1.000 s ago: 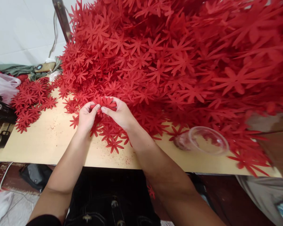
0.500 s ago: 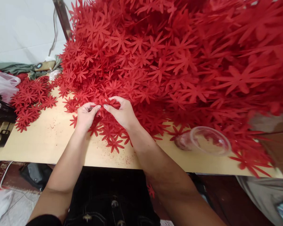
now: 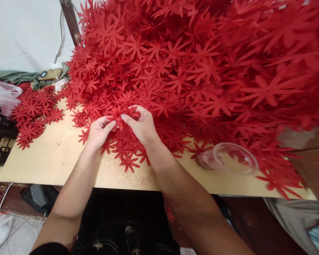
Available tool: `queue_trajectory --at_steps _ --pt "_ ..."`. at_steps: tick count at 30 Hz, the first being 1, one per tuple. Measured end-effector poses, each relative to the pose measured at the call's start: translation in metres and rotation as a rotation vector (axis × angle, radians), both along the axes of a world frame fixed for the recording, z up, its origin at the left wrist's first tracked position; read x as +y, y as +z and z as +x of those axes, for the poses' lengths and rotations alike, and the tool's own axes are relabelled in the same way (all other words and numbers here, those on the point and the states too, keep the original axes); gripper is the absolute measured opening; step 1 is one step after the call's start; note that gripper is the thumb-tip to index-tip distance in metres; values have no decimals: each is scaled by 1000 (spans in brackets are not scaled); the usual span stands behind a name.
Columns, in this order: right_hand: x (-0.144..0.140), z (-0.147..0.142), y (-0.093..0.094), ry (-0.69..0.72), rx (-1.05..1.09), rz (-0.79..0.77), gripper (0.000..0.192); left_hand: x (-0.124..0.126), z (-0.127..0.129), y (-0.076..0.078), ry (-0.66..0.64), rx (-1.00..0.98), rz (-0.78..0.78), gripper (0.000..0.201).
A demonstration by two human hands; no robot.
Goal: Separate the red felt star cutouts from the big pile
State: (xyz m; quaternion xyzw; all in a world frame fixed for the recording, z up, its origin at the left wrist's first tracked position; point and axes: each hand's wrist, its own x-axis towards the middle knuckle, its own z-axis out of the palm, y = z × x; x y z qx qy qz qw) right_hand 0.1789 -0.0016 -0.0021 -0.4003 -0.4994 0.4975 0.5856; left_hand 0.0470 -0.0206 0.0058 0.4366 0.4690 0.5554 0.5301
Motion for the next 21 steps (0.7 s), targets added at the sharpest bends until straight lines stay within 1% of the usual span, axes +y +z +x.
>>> queue_trajectory --at_steps 2,5,9,12,16,21 --pt "-1 0 1 44 -15 5 21 2 -2 -1 29 25 -11 21" --pt "-3 0 2 102 -42 16 35 4 -4 -2 55 81 -44 18" --pt "-3 -1 3 98 -93 12 43 5 -7 -6 128 169 -21 28" --pt "-3 -1 3 59 -114 7 41 5 -7 -8 149 188 11 35" --pt "0 -2 0 -38 -123 23 30 2 -5 -6 128 145 37 39" --pt "6 1 -5 -116 -15 -12 29 3 -7 -5 64 40 89 36"
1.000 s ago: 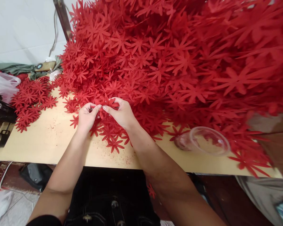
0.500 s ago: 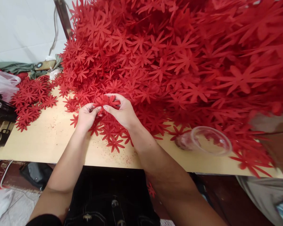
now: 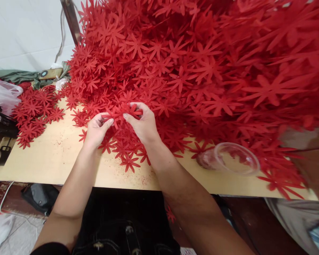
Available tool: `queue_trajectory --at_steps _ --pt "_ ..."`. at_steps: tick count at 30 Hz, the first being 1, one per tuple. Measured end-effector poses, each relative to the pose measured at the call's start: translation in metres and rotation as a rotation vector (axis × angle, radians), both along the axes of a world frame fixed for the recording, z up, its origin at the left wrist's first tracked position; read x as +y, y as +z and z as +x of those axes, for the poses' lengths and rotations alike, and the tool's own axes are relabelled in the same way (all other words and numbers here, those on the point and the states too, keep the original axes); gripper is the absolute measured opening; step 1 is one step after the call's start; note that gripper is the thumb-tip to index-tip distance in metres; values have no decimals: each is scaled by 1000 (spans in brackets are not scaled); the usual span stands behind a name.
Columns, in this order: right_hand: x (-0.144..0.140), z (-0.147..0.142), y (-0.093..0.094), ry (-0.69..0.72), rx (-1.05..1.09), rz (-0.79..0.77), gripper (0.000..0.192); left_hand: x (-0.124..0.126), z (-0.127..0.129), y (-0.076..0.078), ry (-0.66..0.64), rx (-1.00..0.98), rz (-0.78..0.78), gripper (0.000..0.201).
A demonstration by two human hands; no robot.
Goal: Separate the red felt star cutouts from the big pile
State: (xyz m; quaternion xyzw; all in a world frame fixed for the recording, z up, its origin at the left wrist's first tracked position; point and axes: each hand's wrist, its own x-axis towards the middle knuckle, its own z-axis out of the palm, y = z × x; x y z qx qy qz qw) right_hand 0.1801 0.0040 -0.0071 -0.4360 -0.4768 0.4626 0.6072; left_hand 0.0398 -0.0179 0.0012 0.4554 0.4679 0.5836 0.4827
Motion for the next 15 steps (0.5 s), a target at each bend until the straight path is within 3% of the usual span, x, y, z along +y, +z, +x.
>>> queue_trajectory --at_steps 3,7,11,13,15 --pt "1 0 -1 20 95 -29 31 7 -5 -7 56 66 40 30" --pt "-1 -3 -2 80 130 -32 32 18 -17 -18 253 291 185 20" --pt "-2 -4 -2 81 174 -63 35 15 -26 -17 488 630 398 40" --pt "-3 -5 -2 78 200 -81 37 9 -23 -12 442 660 444 42" --pt "-3 -6 -2 92 223 -90 39 2 -14 -9 233 555 421 39"
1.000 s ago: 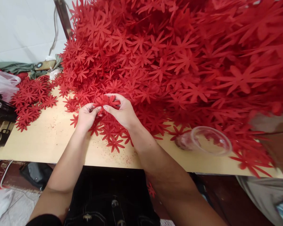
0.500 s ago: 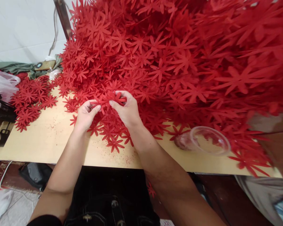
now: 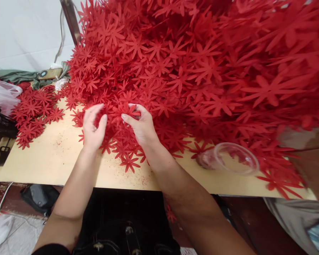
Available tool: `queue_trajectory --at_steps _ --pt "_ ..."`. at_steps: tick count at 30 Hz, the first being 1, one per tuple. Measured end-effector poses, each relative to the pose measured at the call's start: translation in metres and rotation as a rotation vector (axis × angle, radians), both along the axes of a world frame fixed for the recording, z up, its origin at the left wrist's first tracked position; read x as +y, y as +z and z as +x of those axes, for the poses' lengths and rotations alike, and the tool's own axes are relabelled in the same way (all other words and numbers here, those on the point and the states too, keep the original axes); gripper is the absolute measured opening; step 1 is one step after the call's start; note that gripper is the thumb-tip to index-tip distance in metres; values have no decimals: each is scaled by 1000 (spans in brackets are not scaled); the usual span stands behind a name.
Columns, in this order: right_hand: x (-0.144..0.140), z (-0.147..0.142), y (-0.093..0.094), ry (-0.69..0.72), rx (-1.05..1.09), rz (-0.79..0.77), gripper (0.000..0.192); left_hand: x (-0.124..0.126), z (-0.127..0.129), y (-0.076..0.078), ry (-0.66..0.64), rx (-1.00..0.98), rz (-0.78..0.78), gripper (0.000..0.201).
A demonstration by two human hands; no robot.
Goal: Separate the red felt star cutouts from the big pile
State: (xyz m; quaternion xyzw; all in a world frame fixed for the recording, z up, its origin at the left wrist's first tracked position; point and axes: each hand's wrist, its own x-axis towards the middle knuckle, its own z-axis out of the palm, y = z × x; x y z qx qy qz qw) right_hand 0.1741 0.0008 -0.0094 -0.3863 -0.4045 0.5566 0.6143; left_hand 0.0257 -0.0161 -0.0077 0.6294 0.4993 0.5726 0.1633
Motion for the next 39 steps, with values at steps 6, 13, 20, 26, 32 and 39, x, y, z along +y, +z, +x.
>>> queue_trajectory --at_steps 6,13,20,26,32,39 --pt "-2 -4 0 -13 44 -1 41 -2 22 -1 -217 -341 -236 32" --pt "-4 -5 1 -26 6 30 35 0 17 2 -175 -560 -298 27" --pt "-8 -7 -2 -54 -117 108 31 -3 25 6 -336 -611 -368 43" --pt "-15 -9 4 9 -138 109 30 3 22 4 -173 -604 -381 19" --pt "-16 -8 5 -22 -197 123 27 4 20 5 -117 -584 -418 22" --pt "-13 -6 7 25 -181 127 21 2 20 6 -158 -614 -405 43"
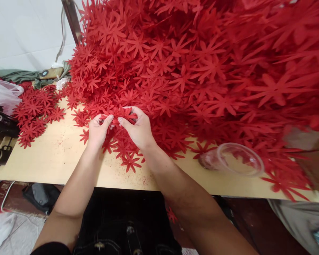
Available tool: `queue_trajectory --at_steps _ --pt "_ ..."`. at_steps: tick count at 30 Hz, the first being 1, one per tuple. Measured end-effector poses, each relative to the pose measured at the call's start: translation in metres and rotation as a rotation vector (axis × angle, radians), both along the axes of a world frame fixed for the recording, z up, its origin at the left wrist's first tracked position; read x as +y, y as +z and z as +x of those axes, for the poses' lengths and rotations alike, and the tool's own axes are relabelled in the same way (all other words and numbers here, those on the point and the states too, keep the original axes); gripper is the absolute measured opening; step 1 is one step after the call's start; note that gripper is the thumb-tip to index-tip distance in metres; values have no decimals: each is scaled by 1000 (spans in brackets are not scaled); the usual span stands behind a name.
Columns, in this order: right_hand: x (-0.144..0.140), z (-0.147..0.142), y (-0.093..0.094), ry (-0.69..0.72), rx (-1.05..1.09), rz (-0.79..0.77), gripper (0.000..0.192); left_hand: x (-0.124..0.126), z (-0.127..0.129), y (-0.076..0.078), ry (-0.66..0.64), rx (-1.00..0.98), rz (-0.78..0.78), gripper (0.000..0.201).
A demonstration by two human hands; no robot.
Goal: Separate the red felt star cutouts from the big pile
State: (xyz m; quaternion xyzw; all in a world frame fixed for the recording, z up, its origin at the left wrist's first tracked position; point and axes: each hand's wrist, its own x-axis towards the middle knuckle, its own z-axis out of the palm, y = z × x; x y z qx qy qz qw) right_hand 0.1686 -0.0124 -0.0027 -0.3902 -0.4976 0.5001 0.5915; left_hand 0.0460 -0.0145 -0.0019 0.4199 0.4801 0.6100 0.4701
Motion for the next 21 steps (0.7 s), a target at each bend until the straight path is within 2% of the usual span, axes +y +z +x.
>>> queue_trajectory --at_steps 4,10,16,21 --pt "6 4 0 -78 71 -37 22 1 -5 -1 -73 7 14 41" --pt "10 8 2 -106 222 -65 24 4 -12 -2 12 37 67 33" --pt "8 8 3 4 291 -123 31 3 -12 -2 18 88 70 32" --pt "7 15 9 185 464 -194 35 4 -13 -6 59 125 61 40"
